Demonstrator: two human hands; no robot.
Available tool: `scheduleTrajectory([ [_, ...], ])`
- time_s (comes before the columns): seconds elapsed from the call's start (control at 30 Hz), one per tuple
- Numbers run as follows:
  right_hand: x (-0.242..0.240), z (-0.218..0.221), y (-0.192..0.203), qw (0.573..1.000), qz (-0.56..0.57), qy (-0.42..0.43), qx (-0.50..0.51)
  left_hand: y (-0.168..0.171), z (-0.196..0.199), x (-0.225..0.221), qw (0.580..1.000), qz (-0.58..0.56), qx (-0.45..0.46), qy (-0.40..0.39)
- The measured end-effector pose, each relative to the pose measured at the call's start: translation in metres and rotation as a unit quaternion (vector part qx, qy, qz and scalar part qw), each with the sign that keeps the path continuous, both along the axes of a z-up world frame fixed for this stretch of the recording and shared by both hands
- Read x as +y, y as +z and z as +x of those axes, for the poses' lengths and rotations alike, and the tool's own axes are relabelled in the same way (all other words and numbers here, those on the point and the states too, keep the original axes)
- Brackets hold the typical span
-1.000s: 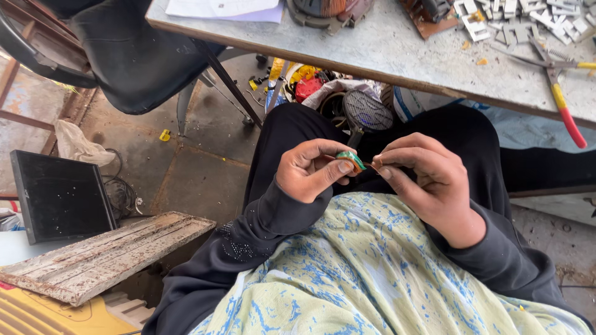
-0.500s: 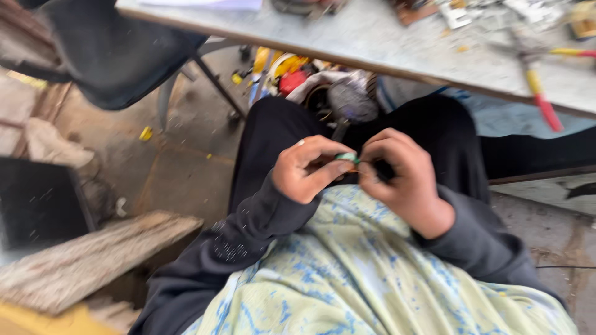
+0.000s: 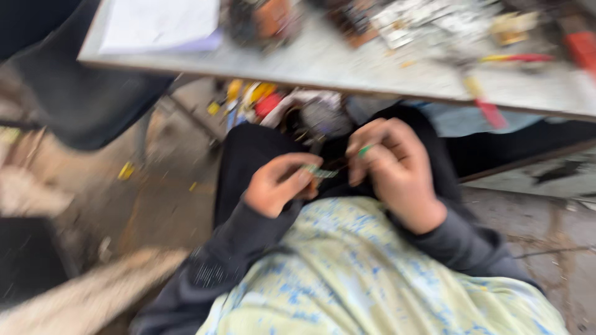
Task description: The person disassembles a small electronic component by hand, using pliers to peel back a metal casing and a hammer to strike the part on a workbench.
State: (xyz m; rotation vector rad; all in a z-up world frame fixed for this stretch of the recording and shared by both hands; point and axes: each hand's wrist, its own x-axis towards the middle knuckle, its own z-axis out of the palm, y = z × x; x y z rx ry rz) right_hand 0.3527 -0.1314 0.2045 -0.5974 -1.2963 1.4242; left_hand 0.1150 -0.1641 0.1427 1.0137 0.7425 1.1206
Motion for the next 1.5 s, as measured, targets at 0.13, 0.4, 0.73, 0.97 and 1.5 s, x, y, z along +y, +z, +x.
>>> scheduleTrajectory([
  [0.13,0.007,-0.012,0.014,0.991,0.090,-0.036,-0.096,-0.007,0.000,0.010,0.977,-0.133,-0.164,-0.022],
  [0.4,-0.006,-0.012,0.018,0.892,0.286,-0.089,-0.338,-0.017,0.001,0.008,0.957,-0.138,-0.245,-0.068],
  [0.73,-0.006,-0.019,0.003,0.900,0.262,-0.064,-0.342,-0.002,0.009,0.005,0.977,-0.141,-0.149,-0.059],
  [0.97,-0.005,0.000,0.010,0.961,0.144,-0.158,-0.175,-0.003,0.010,-0.004,0.998,0.034,0.035,-0.037],
  [1.5,-0.008,-0.001,0.025,0.882,0.291,-0.074,-0.362,0.031,0.009,-0.012,0.926,0.254,0.237,0.147],
])
